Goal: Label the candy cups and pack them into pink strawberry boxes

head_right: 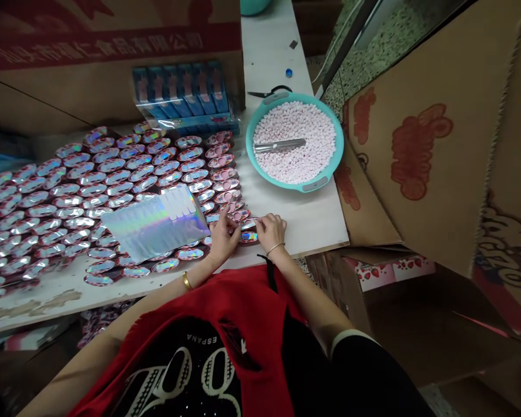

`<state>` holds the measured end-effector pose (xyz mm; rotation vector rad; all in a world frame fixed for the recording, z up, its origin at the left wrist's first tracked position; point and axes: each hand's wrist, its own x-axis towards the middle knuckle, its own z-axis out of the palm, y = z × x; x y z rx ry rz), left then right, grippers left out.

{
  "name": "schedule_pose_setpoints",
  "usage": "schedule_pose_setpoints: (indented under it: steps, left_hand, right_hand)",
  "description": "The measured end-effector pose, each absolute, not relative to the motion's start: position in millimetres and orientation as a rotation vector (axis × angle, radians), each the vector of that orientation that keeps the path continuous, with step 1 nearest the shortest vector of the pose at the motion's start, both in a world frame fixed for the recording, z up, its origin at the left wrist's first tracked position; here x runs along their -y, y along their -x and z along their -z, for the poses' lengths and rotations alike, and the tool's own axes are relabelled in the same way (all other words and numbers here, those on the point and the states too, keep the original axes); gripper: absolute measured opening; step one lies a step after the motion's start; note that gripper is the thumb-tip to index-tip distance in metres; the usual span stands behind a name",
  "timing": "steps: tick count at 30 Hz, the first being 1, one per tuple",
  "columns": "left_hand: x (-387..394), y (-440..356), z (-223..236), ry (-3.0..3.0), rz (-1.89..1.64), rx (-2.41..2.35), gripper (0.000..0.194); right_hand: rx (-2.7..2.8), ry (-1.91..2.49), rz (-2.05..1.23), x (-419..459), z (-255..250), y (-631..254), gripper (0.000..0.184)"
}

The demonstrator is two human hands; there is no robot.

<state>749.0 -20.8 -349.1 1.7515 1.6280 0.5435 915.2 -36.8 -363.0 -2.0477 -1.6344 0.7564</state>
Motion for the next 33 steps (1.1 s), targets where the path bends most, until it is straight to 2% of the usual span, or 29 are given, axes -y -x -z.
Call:
schedule_pose_setpoints:
  steps: [8,12,16,19,23,25,29,33]
  left_hand:
    - [18.6,-749.2,365.4,-1.922,-0.353,-1.709,0.070]
    - [16.8,-751.1,366.8,-1.971,-0.298,-1.684,0.069]
    - [13.3,-748.3,366.9,-1.995,-0.267,-1.715,0.067]
    - [10.1,-740.1,360.6,-1.969,-0.390,-1.674,0.062]
    - [8.4,-730.6,336.9,-1.775,-0.753,-1.571,0.033]
    - [9.0,-730.2,325.2,-1.578,-0.876,-1.542,0.024]
    - [10.2,-732.5,323.7,-1.205,-0.946,-1.546,0.023]
    - [7.5,-730.4,347.6,-1.135,-0.939,-1.699,0.020]
  right_hand:
    - [1.966,1.986,-0.549,30.9,370.1,-909.6,0.026]
    - [1.916,2.009,-0.574,30.3,374.2,-910.9,0.021]
    - [1.775,2.033,-0.692,30.6,378.6,-917.2,0.038]
    - [1.723,1.979,-0.737,32.2,376.6,-920.4,0.039]
    - [1.444,1.878,-0.767,29.2,366.8,-910.3,0.045]
    - [1.239,1.809,-0.940,24.1,362.7,-898.6,0.047]
    - [1.030,1.609,-1.315,13.9,360.8,-878.2,0.040]
    - [1.073,1.630,-1.297,7.2,363.3,-879.9,0.033]
